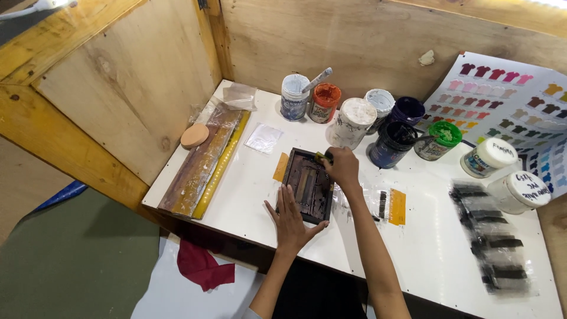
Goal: The person uses a brush to scoop black paint from a container and applies it to a rectangular tray. They then use a yellow squeegee to spread the paint evenly across the tray's surface. Finally, they place small black items into a clear plastic bag.
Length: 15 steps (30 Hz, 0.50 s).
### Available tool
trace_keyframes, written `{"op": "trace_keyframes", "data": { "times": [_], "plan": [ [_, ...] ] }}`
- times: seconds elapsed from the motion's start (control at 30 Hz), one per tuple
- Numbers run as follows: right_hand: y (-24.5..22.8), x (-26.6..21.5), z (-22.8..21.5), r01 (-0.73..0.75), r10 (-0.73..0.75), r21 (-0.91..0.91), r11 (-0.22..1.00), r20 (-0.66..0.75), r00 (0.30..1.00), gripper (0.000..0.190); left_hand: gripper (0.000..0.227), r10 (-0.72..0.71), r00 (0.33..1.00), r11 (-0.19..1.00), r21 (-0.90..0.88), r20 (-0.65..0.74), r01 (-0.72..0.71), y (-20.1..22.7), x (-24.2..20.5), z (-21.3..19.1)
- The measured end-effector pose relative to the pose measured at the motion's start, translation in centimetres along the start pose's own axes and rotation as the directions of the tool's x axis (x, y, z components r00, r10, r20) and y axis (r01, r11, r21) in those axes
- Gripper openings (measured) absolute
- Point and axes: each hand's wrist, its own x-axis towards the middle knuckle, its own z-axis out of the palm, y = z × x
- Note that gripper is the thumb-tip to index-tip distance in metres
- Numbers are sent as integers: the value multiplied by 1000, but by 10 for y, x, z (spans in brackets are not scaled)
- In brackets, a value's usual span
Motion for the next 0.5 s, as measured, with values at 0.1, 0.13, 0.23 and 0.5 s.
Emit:
{"op": "trace_keyframes", "data": {
  "times": [0.1,0.13,0.23,0.5],
  "plan": [
    [12,-4,12,-51,51,-37,998,-10,999,27,136,-3,1000,1000,-5,1,3,-1,0,0],
    [10,-5,11,-51,50,-38,998,-10,999,27,136,-4,1000,1000,-6,1,4,-1,0,0],
    [2,-8,7,40,-41,-66,997,-16,999,22,136,-1,1000,1000,6,-23,1,-1,0,0],
    [-15,-21,6,181,-200,-268,946,-44,979,22,137,-12,1000,1000,14,-23,12,-6,0,6]
  ]
}}
